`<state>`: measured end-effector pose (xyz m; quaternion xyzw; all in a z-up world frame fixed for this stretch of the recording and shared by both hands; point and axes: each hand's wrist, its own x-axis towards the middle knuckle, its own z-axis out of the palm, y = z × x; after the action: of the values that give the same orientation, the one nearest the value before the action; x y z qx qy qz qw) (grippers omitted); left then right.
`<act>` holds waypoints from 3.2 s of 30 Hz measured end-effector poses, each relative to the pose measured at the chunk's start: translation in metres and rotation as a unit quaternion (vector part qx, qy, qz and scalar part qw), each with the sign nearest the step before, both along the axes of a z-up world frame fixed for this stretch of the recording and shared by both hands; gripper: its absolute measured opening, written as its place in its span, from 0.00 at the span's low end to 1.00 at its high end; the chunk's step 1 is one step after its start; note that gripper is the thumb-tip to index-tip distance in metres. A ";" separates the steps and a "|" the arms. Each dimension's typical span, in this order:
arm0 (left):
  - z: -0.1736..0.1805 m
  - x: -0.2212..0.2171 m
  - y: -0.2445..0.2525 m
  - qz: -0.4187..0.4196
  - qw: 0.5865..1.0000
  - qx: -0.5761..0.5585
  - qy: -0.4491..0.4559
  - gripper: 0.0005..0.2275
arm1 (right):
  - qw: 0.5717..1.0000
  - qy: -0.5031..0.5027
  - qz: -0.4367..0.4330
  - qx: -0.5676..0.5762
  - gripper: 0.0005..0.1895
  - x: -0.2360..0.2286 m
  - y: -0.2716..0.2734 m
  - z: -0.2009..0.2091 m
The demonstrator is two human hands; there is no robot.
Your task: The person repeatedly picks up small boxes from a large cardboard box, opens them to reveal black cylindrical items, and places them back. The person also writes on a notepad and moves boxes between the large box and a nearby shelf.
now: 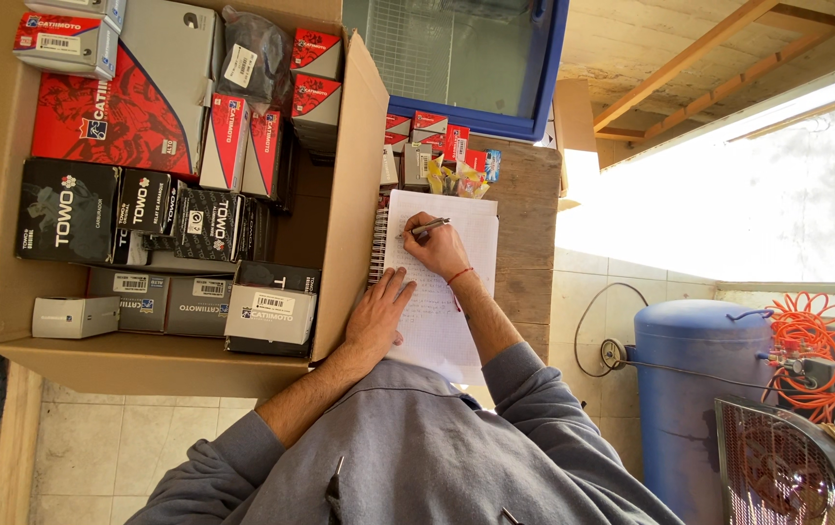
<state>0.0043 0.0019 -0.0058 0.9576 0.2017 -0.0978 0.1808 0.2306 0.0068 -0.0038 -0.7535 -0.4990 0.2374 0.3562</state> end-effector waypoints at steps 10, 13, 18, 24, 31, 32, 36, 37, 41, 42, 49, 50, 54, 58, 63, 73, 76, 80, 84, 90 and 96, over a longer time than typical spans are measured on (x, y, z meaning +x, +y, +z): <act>0.003 0.000 0.000 0.001 1.000 0.001 0.001 0.57 | 0.995 0.080 -0.037 0.045 0.08 0.012 0.000 -0.014; 0.003 -0.001 -0.001 0.000 1.000 -0.004 0.002 0.57 | 0.991 0.109 -0.050 0.063 0.09 0.016 -0.009 0.016; 0.002 -0.002 -0.001 -0.003 1.000 0.010 0.012 0.56 | 0.995 0.065 -0.044 0.060 0.08 0.013 -0.037 0.068; 0.001 -0.002 -0.003 -0.005 1.000 0.013 0.027 0.57 | 0.980 -0.171 -0.063 0.083 0.09 0.030 -0.082 0.067; -0.001 -0.002 -0.003 0.000 1.000 0.002 0.025 0.57 | 0.961 -0.261 -0.058 0.067 0.08 0.018 -0.111 0.055; -0.002 -0.003 -0.003 0.000 1.000 0.000 0.021 0.57 | 0.960 -0.265 -0.061 0.063 0.08 0.016 -0.112 0.049; -0.007 0.000 -0.003 -0.001 1.000 0.014 0.019 0.58 | 0.957 -0.274 -0.070 0.066 0.08 0.017 -0.105 0.026; -0.006 -0.001 -0.004 -0.002 1.000 0.015 0.019 0.58 | 0.957 -0.274 -0.071 0.067 0.08 0.018 -0.101 0.024; -0.004 -0.001 -0.004 0.000 1.000 0.005 0.017 0.58 | 0.952 -0.294 -0.059 0.057 0.08 0.019 -0.082 0.017; -0.004 -0.001 -0.003 0.000 1.000 0.001 0.017 0.58 | 0.952 -0.297 -0.048 0.051 0.08 0.019 -0.077 0.016; -0.004 -0.001 -0.003 0.001 1.000 -0.005 0.019 0.57 | 0.955 -0.292 -0.039 0.041 0.08 0.017 -0.072 0.009; -0.003 -0.001 -0.003 0.001 1.000 -0.004 0.019 0.57 | 0.952 -0.300 -0.045 0.041 0.07 0.018 -0.072 0.008; -0.004 -0.001 -0.003 0.000 1.000 0.004 0.017 0.57 | 0.948 -0.308 -0.058 0.050 0.07 0.020 -0.073 0.008; -0.010 0.000 -0.002 -0.001 1.000 0.000 0.015 0.57 | 0.946 -0.314 -0.056 0.055 0.08 0.020 -0.073 0.014; -0.007 0.000 -0.003 0.000 1.000 -0.006 0.008 0.56 | 0.943 -0.312 -0.073 0.085 0.13 0.019 -0.081 0.030; 0.005 -0.001 -0.006 0.001 1.000 -0.021 -0.010 0.57 | 0.951 -0.280 -0.067 0.113 0.12 -0.009 -0.109 0.069; 0.040 -0.009 -0.003 0.004 0.996 -0.054 -0.067 0.50 | 0.955 -0.262 -0.061 0.127 0.11 -0.021 -0.114 0.081; 0.088 -0.025 0.009 0.014 0.982 -0.104 -0.159 0.38 | 0.957 -0.249 -0.058 0.138 0.11 -0.034 -0.117 0.091; 0.169 -0.059 0.025 0.034 0.955 -0.139 -0.258 0.25 | 0.960 -0.232 -0.046 0.150 0.11 -0.046 -0.116 0.101; 0.237 -0.121 0.070 0.058 0.973 -0.068 -0.213 0.25 | 0.963 -0.201 -0.008 0.181 0.11 -0.078 -0.109 0.120; 0.258 -0.166 0.104 0.170 0.978 -0.095 -0.076 0.46 | 0.971 -0.155 0.021 0.183 0.12 -0.123 -0.104 0.144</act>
<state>-0.1617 0.1061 0.2519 0.8924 0.3367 -0.0110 0.3002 0.1074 -0.0976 0.1405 -0.6924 -0.5986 0.0299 0.4017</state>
